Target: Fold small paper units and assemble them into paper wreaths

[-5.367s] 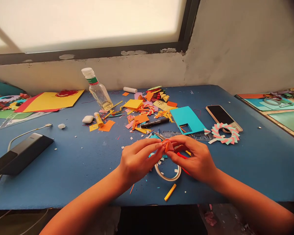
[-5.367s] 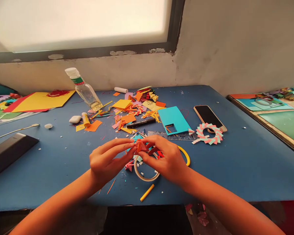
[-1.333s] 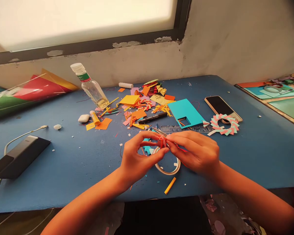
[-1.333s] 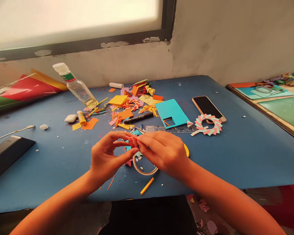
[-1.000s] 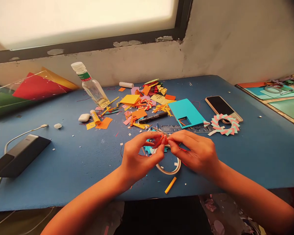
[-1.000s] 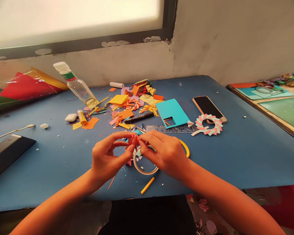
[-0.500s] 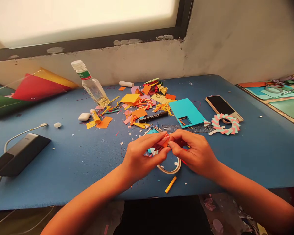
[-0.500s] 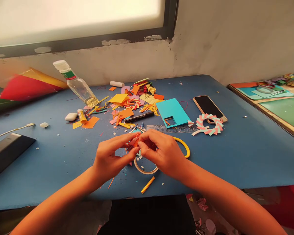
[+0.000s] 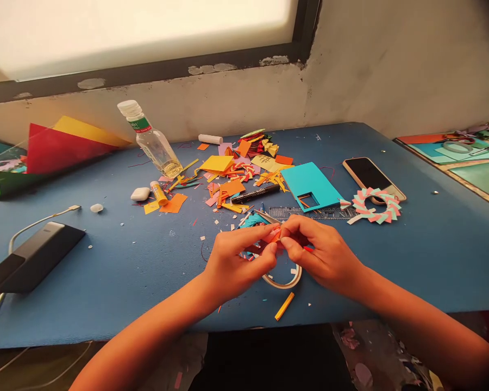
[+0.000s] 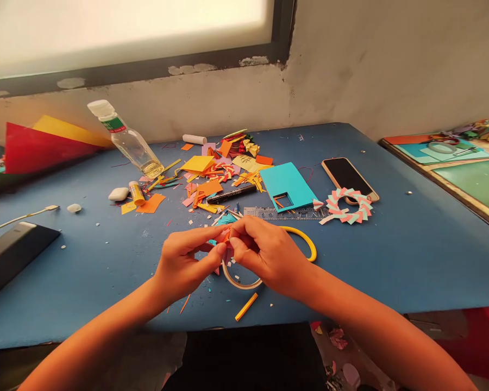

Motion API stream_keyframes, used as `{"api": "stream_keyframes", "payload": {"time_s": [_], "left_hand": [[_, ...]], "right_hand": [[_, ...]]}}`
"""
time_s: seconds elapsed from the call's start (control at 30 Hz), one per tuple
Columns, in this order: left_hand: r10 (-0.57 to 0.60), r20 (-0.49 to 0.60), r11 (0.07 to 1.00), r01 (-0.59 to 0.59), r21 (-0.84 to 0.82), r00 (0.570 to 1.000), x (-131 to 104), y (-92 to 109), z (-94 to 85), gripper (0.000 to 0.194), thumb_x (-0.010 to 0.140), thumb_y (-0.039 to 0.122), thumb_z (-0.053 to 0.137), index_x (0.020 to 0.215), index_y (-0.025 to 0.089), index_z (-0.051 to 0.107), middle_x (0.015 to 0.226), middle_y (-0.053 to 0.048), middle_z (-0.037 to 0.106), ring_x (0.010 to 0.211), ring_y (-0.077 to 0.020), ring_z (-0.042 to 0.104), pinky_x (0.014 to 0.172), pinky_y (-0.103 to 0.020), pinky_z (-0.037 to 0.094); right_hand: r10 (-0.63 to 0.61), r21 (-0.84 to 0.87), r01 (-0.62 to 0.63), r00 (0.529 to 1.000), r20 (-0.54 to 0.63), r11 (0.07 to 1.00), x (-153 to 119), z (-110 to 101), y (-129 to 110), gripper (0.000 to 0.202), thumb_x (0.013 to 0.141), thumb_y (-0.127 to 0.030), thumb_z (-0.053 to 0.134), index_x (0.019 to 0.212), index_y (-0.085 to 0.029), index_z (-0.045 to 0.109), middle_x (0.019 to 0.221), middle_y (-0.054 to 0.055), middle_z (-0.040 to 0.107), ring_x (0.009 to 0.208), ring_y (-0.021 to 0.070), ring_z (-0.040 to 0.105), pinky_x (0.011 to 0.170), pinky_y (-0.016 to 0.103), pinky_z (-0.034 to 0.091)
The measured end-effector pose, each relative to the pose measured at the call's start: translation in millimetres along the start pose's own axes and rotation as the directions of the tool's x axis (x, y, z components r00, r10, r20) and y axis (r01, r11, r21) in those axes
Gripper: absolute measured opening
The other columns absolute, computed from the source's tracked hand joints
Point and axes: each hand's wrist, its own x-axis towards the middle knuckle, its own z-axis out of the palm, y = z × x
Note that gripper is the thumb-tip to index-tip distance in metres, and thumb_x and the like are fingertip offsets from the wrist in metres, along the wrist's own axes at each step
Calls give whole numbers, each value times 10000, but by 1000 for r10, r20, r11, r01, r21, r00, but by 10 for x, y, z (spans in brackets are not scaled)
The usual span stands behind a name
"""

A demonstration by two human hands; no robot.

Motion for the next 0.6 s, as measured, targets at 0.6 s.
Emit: {"api": "stream_keyframes", "payload": {"time_s": [0.6], "left_hand": [[-215, -23, 968, 210, -138, 976, -19, 35, 49, 229, 775, 111, 600, 942, 193, 733, 837, -28, 759, 622, -151, 706, 430, -182, 576]], "right_hand": [[-182, -239, 145, 973, -141, 960, -44, 81, 52, 36, 902, -188, 503, 893, -222, 504, 796, -5, 621, 666, 108, 598, 556, 209, 482]]}}
